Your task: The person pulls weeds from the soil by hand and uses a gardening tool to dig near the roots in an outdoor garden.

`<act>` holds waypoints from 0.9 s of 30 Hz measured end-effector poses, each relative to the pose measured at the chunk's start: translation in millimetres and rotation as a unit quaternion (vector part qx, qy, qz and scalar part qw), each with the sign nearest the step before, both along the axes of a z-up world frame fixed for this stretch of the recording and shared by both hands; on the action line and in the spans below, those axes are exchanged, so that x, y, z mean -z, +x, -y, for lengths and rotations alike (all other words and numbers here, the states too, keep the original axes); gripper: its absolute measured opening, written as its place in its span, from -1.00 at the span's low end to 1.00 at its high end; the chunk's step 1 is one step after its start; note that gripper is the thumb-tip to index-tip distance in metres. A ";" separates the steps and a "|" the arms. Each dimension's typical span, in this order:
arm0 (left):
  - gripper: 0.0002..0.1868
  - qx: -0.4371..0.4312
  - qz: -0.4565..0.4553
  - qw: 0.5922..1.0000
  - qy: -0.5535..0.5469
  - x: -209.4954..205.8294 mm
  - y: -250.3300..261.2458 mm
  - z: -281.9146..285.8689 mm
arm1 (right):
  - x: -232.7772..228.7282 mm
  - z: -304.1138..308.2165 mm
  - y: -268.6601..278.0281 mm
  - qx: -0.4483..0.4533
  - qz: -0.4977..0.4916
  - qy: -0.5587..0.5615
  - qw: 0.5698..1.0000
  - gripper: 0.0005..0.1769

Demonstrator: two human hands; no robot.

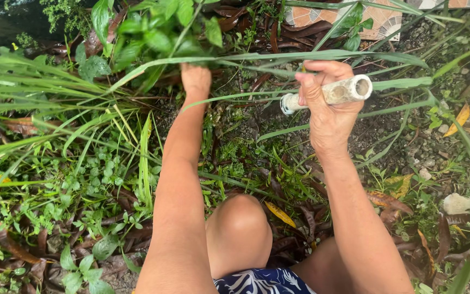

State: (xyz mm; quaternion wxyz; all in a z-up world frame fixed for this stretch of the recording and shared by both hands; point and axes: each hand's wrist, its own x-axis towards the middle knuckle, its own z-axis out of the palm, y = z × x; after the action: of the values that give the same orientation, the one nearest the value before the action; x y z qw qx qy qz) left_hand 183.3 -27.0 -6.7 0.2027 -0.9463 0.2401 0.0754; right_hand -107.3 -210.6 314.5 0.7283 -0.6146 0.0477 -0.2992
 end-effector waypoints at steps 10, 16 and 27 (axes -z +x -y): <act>-0.78 -0.088 0.011 0.995 -0.036 33.5 4.1 -16.6 | 6.9 4.0 6.1 -0.002 0.025 0.006 1.000 -0.73; -0.78 -0.085 -0.017 0.993 -0.085 39.6 -36.5 -5.1 | 7.1 -6.2 4.9 0.002 0.011 -0.013 1.000 -0.78; -0.73 -0.090 -0.096 0.979 -0.159 2.8 -98.6 -60.3 | 10.3 -13.6 -6.7 0.005 0.016 -0.021 1.000 -0.78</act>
State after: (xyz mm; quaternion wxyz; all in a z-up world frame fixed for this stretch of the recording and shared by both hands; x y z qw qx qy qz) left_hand 84.7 33.3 -9.5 0.0181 -0.9726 0.1815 0.1443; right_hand -114.0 -197.0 304.1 0.7142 -0.6248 0.0325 -0.3138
